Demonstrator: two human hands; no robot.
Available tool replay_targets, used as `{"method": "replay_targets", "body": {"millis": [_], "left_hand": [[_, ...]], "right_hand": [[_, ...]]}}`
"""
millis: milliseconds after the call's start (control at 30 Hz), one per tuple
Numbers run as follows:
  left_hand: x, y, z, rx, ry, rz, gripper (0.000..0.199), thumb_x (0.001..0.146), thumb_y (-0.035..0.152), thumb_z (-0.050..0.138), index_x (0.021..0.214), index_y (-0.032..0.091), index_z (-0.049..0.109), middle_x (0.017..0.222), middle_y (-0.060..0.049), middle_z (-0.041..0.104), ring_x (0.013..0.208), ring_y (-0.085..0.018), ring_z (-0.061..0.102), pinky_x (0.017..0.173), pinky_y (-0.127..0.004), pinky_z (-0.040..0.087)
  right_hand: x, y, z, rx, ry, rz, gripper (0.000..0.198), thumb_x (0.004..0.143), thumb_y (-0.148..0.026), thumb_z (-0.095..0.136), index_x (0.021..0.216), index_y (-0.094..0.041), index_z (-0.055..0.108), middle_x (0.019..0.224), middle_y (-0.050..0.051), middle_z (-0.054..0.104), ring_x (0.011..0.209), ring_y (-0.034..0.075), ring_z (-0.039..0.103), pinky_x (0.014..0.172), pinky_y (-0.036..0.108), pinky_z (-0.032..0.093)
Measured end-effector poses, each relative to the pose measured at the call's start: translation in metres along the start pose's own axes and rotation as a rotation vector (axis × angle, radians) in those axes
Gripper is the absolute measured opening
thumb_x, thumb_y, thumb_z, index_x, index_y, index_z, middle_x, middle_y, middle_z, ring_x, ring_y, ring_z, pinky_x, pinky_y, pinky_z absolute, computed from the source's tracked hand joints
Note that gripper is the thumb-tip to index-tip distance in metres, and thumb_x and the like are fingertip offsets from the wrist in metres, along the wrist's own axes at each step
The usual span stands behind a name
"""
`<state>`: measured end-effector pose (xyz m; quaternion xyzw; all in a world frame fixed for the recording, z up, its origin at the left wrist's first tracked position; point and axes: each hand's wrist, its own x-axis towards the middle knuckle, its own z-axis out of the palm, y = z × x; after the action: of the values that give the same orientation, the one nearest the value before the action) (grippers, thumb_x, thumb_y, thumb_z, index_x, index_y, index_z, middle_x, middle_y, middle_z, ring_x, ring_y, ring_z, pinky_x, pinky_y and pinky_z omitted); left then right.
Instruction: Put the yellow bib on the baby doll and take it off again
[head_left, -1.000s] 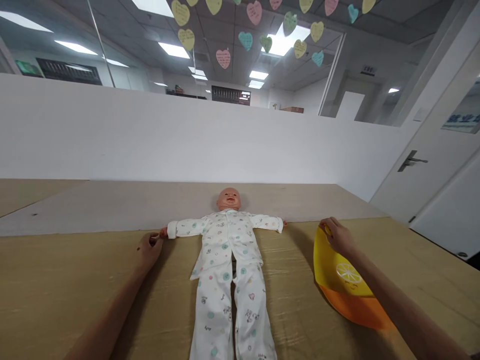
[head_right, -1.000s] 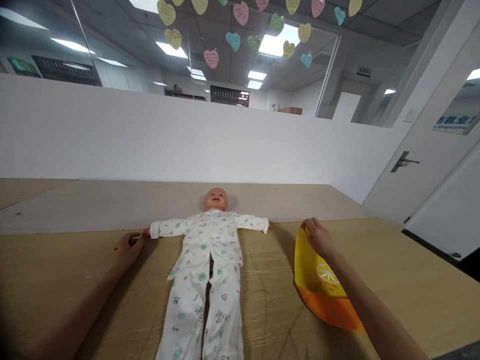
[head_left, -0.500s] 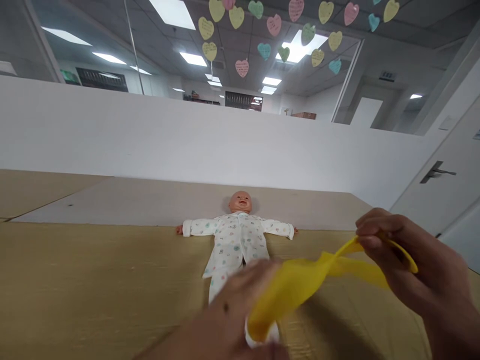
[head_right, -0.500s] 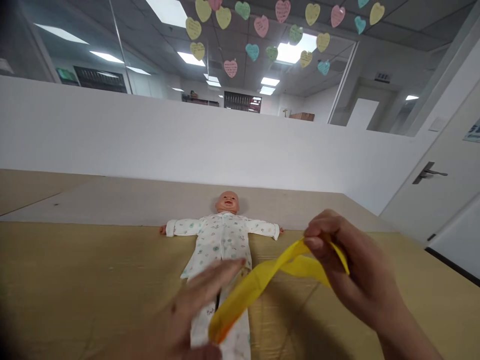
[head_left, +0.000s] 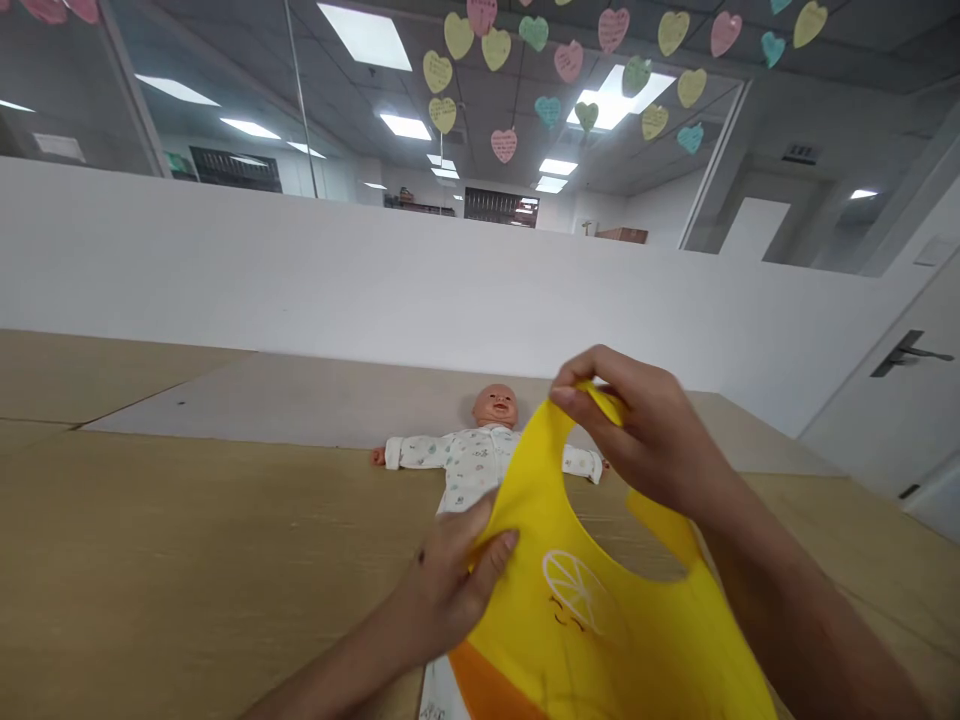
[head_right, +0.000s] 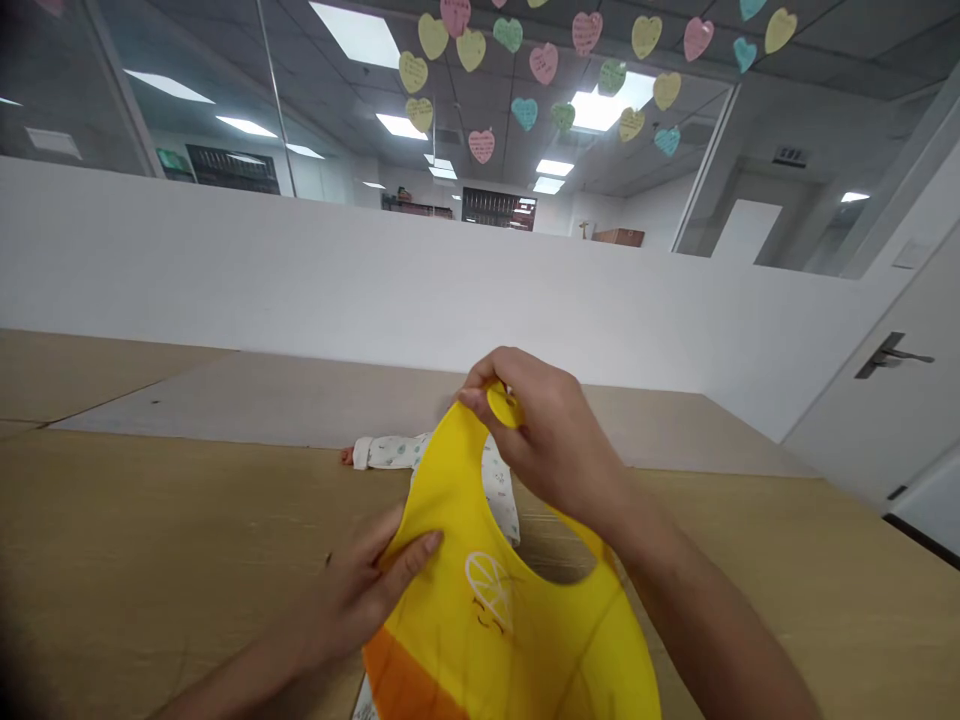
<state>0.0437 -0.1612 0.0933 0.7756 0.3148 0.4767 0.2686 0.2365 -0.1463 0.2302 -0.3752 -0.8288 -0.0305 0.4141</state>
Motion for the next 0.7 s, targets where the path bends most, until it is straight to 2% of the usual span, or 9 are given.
{"method": "replay_targets", "body": {"millis": [67,200,367,500,600,700], "left_hand": [[0.013,-0.013,-0.002,-0.077,0.003,-0.090,0.025,0.093,0.034,0.051,0.107,0.021,0.067,0.083,-0.002,0.073,0.074,-0.017,0.066,0.073,-0.026,0.056],[0.031,-0.048,-0.005,-0.156,0.049,-0.175,0.042,0.089,0.038,0.054,0.126,0.019,0.061,0.116,-0.007,0.070,0.102,-0.024,0.065,0.087,-0.031,0.053],[0.041,-0.085,-0.004,-0.221,0.162,-0.320,0.050,0.079,0.036,0.063,0.126,0.020,0.062,0.129,-0.007,0.066,0.120,-0.030,0.058,0.103,-0.038,0.045],[0.044,-0.108,0.000,-0.382,0.219,-0.466,0.048,0.069,0.027,0.071,0.117,0.022,0.067,0.123,-0.006,0.070,0.116,-0.030,0.060,0.098,-0.035,0.048],[0.042,-0.121,0.002,-0.470,0.206,-0.561,0.051,0.067,0.023,0.071,0.117,0.022,0.066,0.120,-0.006,0.071,0.106,-0.028,0.065,0.086,-0.033,0.053],[0.039,-0.129,0.005,-0.525,0.196,-0.650,0.053,0.065,0.020,0.070,0.118,0.020,0.064,0.117,-0.007,0.072,0.098,-0.027,0.068,0.078,-0.033,0.055]], "right_hand": [[0.017,0.019,0.018,0.030,-0.035,0.067,0.018,0.093,-0.033,0.052,0.083,-0.019,0.059,0.080,0.001,0.064,0.070,0.011,0.055,0.065,0.024,0.041],[0.045,0.058,0.061,0.102,-0.112,0.184,0.014,0.090,-0.029,0.053,0.084,-0.018,0.060,0.084,0.001,0.066,0.075,0.012,0.057,0.069,0.025,0.040],[0.070,0.095,0.109,0.067,-0.270,0.329,0.014,0.087,-0.027,0.056,0.083,-0.017,0.065,0.089,0.003,0.069,0.083,0.014,0.060,0.073,0.025,0.040],[0.077,0.120,0.144,-0.085,-0.398,0.367,0.013,0.087,-0.023,0.057,0.085,-0.017,0.068,0.098,0.006,0.072,0.091,0.017,0.063,0.077,0.025,0.041],[0.073,0.136,0.167,-0.079,-0.445,0.400,0.012,0.087,-0.020,0.057,0.085,-0.018,0.069,0.101,0.006,0.072,0.096,0.018,0.064,0.082,0.025,0.042],[0.064,0.150,0.184,-0.067,-0.451,0.429,0.011,0.088,-0.026,0.059,0.090,-0.019,0.068,0.105,0.007,0.072,0.096,0.019,0.065,0.081,0.026,0.044]]}}
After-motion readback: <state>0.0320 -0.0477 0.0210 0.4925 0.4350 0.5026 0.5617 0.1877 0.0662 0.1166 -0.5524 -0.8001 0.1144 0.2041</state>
